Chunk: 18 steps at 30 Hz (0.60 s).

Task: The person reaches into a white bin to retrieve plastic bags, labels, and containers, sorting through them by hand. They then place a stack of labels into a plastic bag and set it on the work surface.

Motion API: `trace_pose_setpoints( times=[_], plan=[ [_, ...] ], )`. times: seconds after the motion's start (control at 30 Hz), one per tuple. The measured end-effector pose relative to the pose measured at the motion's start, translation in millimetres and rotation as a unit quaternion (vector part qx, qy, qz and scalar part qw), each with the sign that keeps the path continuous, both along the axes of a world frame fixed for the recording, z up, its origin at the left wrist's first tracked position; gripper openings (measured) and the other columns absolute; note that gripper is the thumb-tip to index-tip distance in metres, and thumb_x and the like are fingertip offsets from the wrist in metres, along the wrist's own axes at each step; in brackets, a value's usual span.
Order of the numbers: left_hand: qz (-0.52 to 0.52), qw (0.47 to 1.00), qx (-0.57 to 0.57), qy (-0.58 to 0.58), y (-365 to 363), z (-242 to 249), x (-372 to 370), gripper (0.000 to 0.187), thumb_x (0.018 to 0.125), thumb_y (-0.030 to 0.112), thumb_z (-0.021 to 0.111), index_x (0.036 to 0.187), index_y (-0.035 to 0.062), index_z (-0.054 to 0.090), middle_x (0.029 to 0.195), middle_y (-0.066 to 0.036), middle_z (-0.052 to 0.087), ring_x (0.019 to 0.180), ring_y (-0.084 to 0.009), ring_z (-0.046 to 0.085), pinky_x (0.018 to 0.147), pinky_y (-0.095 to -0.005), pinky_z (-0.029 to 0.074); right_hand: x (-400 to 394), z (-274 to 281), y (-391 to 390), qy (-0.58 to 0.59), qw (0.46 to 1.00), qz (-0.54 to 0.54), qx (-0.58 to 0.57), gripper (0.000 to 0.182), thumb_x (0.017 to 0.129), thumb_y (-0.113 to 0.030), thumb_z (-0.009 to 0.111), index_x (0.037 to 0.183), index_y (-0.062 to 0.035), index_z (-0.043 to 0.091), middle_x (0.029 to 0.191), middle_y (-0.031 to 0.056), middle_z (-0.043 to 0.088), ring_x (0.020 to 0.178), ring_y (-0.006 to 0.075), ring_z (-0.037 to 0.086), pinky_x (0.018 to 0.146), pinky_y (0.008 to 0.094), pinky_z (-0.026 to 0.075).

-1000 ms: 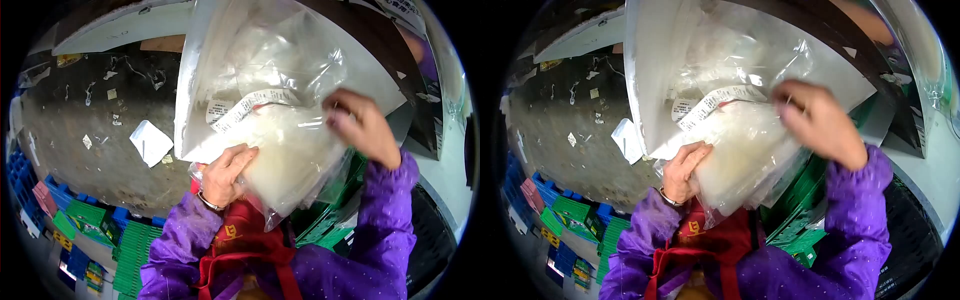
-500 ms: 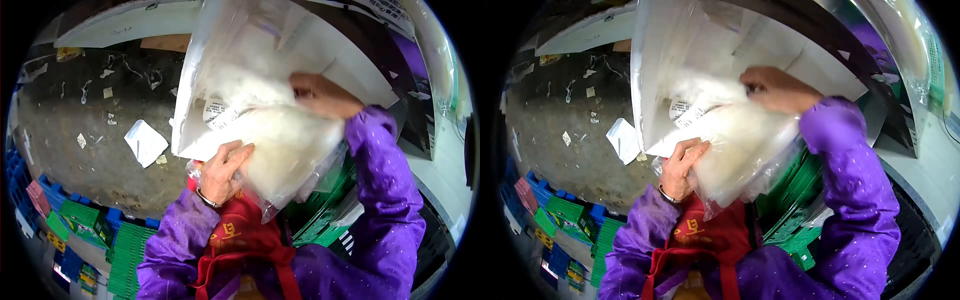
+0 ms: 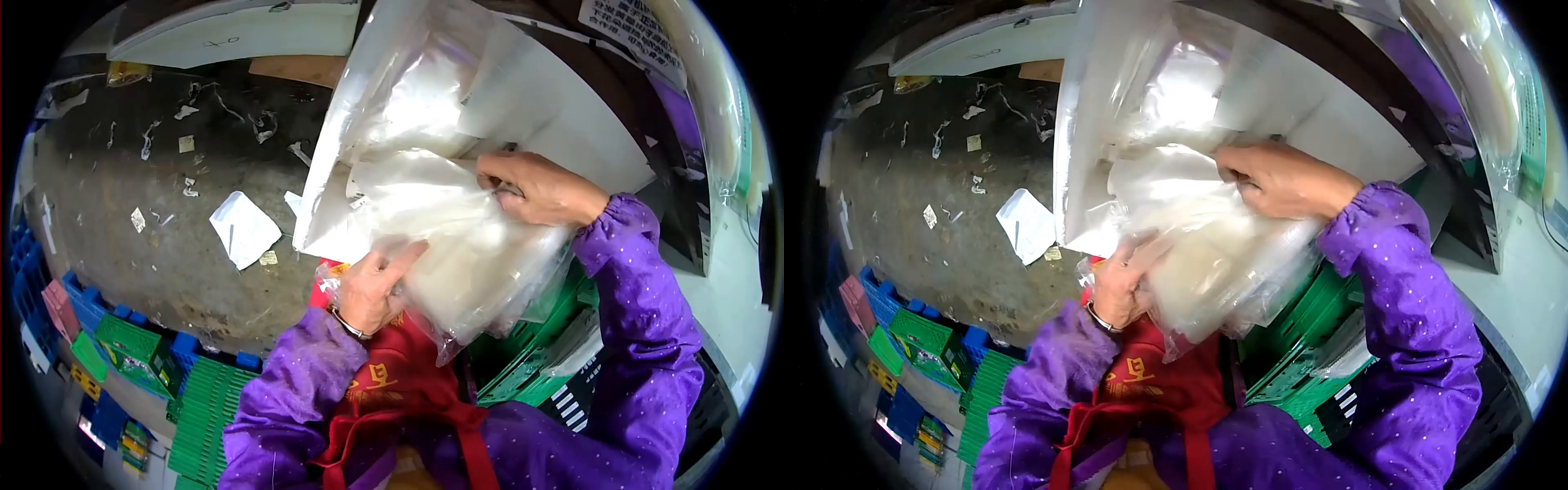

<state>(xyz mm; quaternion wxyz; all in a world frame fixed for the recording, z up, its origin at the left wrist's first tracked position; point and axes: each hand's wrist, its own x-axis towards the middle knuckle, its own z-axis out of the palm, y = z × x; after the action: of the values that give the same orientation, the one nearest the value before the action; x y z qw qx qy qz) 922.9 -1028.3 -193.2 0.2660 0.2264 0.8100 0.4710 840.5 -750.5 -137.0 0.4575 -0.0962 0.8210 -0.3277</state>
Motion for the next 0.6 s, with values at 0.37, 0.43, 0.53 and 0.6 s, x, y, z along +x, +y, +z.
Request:
trace_pose_setpoints(
  times=[0.37, 0.43, 0.53, 0.6],
  plan=[
    [0.0, 1.0, 0.007, 0.006, 1, -2, 0, 0.066, 0.055, -0.004, 0.064, 0.118, 0.0166, 0.058, 0.112, -0.014, 0.054, 0.086, -0.0297, 0.06, 0.069, -0.0347, 0.051, -55, -62, 63, 0.409, 0.831, -0.198, 0.321, 0.052, 0.076, -0.027, 0.069, 0.117, -0.0038, 0.048, 0.091, 0.0175, 0.06, 0.084, 0.0314, 0.059, 0.073, 0.0387, 0.046],
    [0.009, 1.0, 0.018, 0.009, 3, -3, 0, 0.065, 0.055, -0.005, 0.064, 0.117, 0.0158, 0.059, 0.113, -0.014, 0.054, 0.088, -0.0296, 0.06, 0.07, -0.0341, 0.051, -47, -70, 57, 0.466, 0.8, -0.19, 0.326, 0.048, 0.074, -0.027, 0.071, 0.112, -0.0057, 0.052, 0.1, 0.0175, 0.058, 0.092, 0.0342, 0.057, 0.077, 0.0409, 0.045],
    [-0.002, 1.0, 0.006, -0.007, 1, 2, -3, 0.049, 0.065, 0.001, 0.07, 0.113, 0.0098, 0.06, 0.114, -0.016, 0.055, 0.096, -0.0298, 0.061, 0.075, -0.032, 0.052, -50, -63, 53, 0.393, 0.834, -0.167, 0.35, 0.05, 0.072, -0.028, 0.072, 0.114, -0.0102, 0.053, 0.112, 0.0161, 0.055, 0.104, 0.0349, 0.052, 0.085, 0.0422, 0.042],
    [-0.003, 1.0, 0.002, -0.01, 1, 3, -3, 0.049, 0.065, 0.001, 0.07, 0.113, 0.0103, 0.06, 0.114, -0.015, 0.055, 0.096, -0.0297, 0.061, 0.075, -0.0319, 0.052, -48, -56, 53, 0.35, 0.856, -0.147, 0.351, 0.052, 0.072, -0.028, 0.072, 0.118, -0.013, 0.052, 0.118, 0.0145, 0.052, 0.11, 0.034, 0.049, 0.09, 0.0429, 0.039]
  ],
)
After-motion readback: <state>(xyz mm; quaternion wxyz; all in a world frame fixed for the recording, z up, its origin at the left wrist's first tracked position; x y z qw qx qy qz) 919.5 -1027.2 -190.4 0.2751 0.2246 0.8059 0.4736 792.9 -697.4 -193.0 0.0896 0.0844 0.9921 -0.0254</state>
